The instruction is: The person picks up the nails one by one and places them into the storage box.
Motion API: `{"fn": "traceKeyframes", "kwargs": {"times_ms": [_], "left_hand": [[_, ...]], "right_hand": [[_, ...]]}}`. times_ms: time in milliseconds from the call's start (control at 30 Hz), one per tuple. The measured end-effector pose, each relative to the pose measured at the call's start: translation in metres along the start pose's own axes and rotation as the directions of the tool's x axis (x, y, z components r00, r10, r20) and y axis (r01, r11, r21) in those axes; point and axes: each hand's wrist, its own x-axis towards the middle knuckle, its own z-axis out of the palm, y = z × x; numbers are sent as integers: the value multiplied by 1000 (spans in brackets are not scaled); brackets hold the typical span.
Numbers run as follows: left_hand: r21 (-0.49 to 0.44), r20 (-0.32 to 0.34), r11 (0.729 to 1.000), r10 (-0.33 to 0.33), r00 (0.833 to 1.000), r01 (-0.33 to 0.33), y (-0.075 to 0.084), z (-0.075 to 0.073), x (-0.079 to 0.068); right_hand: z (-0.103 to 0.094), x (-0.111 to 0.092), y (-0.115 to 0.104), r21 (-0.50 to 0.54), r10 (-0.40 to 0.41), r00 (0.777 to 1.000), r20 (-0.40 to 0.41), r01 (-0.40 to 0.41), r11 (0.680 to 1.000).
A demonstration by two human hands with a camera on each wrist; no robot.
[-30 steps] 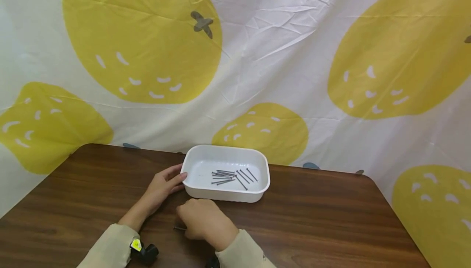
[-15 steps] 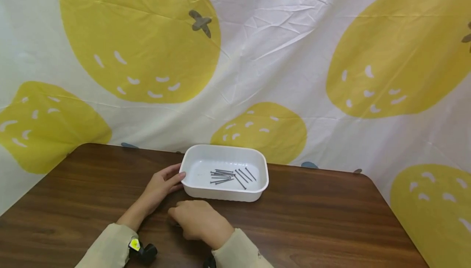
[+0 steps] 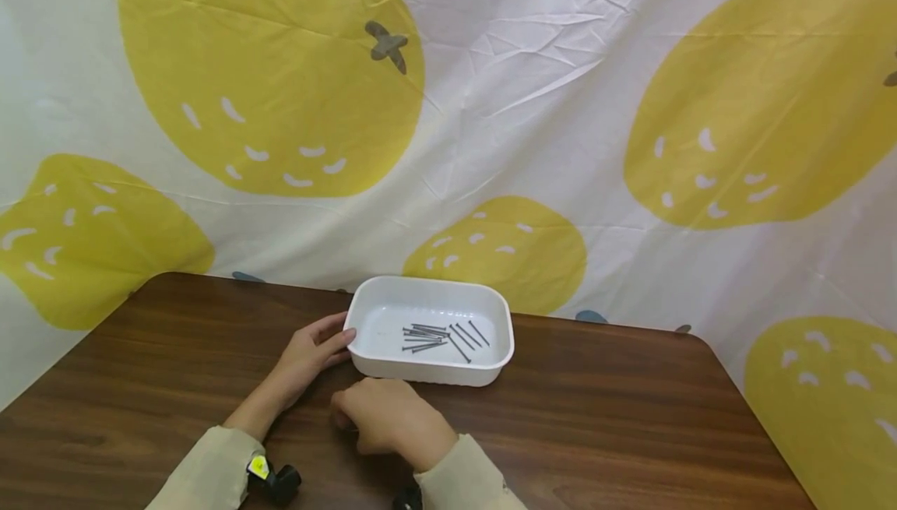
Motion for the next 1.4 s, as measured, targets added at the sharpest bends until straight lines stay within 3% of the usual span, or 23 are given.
{"fn": "traceKeyframes", "kwargs": {"times_ms": [333, 667, 1000, 1400], "left_hand": [[-5, -2, 1000, 7, 1000, -7, -4, 2, 0], [-19, -10, 1000, 15, 1000, -15, -7, 2, 1], [-22, -25, 1000, 6, 1000, -7, -7, 3, 1], [-40, -33, 999, 2, 999, -3, -7, 11, 3]], "right_hand": [[-28, -16, 21, 160, -83, 997, -4, 82, 984], [-58, -23, 55, 222, -105, 994, -8, 104, 970], [-83, -6, 86, 268, -105, 994, 30, 93, 959], [-81, 26, 135, 256, -67, 998, 17, 61, 965]]}}
